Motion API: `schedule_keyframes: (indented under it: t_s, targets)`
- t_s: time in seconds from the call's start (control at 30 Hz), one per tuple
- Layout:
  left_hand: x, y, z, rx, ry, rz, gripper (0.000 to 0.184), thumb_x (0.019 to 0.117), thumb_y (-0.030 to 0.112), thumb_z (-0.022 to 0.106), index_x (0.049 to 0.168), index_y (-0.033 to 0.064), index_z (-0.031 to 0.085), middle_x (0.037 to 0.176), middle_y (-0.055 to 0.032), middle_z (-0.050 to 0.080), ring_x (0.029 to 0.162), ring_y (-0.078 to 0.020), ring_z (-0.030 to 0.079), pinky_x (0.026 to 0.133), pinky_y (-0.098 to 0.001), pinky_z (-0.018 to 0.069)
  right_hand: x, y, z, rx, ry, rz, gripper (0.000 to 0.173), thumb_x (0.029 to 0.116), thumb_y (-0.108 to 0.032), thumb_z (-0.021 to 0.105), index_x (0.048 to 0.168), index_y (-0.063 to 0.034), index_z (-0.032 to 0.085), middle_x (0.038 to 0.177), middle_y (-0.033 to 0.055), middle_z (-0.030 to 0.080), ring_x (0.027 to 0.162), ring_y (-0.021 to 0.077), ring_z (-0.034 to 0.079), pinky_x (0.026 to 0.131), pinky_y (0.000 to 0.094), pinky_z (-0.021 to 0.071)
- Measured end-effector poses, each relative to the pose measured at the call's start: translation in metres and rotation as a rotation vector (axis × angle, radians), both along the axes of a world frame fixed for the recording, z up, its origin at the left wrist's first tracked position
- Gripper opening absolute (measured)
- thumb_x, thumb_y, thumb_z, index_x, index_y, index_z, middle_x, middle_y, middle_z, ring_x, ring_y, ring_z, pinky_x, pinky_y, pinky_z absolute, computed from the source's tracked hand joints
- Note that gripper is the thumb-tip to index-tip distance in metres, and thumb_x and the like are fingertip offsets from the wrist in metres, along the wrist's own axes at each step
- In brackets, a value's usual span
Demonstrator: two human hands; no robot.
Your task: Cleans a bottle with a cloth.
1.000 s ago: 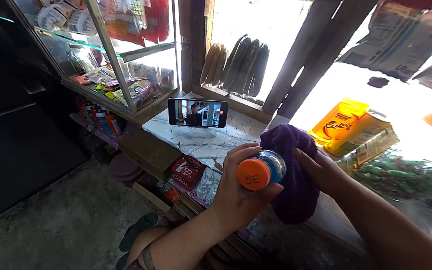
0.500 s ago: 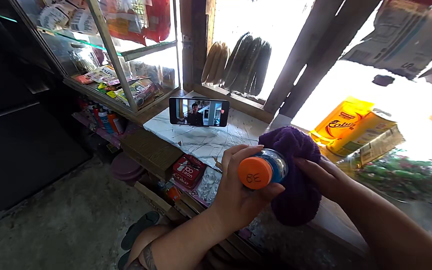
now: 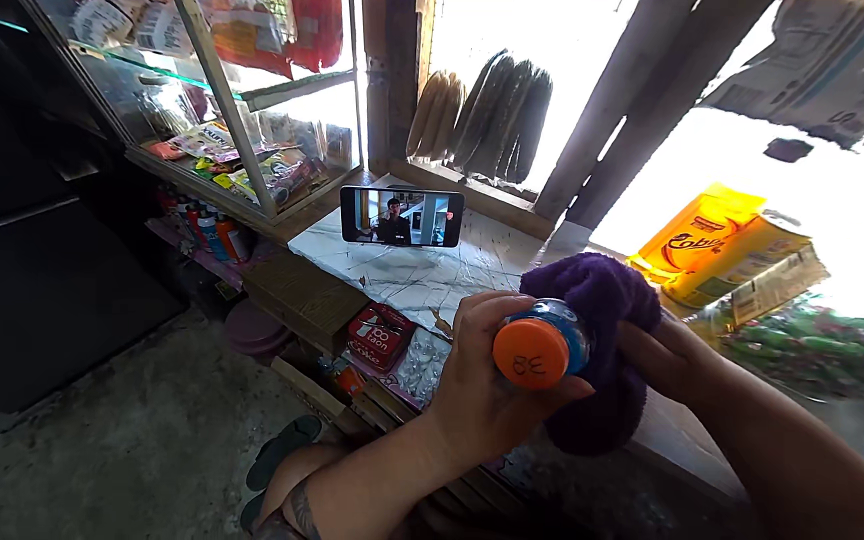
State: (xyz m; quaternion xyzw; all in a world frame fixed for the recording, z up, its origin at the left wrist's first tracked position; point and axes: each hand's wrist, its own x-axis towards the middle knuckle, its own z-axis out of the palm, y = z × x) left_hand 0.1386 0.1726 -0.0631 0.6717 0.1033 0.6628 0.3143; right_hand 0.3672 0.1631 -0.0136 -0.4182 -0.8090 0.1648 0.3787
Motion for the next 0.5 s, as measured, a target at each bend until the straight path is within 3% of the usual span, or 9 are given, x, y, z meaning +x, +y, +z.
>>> schedule_keyframes:
  t_s: [0.1, 0.27, 0.4, 0.5]
  targets:
    - [-0.003, 0.001, 0.003, 0.041, 0.023, 0.021, 0.055, 0.0947, 0.035, 0.072, 0.137, 0.0124, 0.046, 0.131, -0.0079, 0.056, 0.122, -0.0137, 0.057, 0.101, -0.0303, 0.0519, 0.0, 0.004, 0.006, -0.14, 0.051, -0.121, 0.031, 0.1045, -0.034, 0.045, 0.114, -0.01, 0.062, 0.098, -0.0106, 0.065, 0.096, -0.01, 0.06, 0.088, 0.0166, 0.0526]
    - [-0.012, 0.0, 0.011, 0.122, 0.158, 0.099, 0.055, 0.0899, 0.032, 0.079, 0.132, 0.0063, 0.054, 0.13, -0.0126, 0.062, 0.121, -0.0173, 0.062, 0.099, -0.0327, 0.0556, 0.0, 0.008, 0.016, -0.321, 0.035, -0.346, 0.035, 0.1062, -0.031, 0.04, 0.119, -0.0063, 0.062, 0.096, -0.004, 0.065, 0.091, -0.0056, 0.062, 0.085, 0.0215, 0.0531]
    - [-0.013, -0.002, 0.012, 0.156, 0.197, 0.126, 0.054, 0.0891, 0.035, 0.079, 0.131, 0.0072, 0.058, 0.129, -0.0124, 0.065, 0.118, -0.0178, 0.064, 0.097, -0.0337, 0.0566, -0.006, 0.002, 0.013, -0.247, 0.062, -0.325, 0.036, 0.1058, -0.03, 0.04, 0.12, -0.0035, 0.06, 0.099, -0.0041, 0.065, 0.093, -0.0088, 0.06, 0.087, 0.0172, 0.0519]
    - [-0.013, -0.003, 0.013, 0.165, 0.205, 0.113, 0.053, 0.0897, 0.036, 0.078, 0.13, 0.0068, 0.059, 0.13, -0.0126, 0.065, 0.119, -0.0178, 0.064, 0.098, -0.0339, 0.0556, -0.007, -0.004, 0.004, -0.061, 0.079, -0.153, 0.032, 0.1049, -0.031, 0.045, 0.116, -0.0056, 0.061, 0.101, -0.0082, 0.065, 0.098, -0.0108, 0.059, 0.09, 0.0152, 0.051]
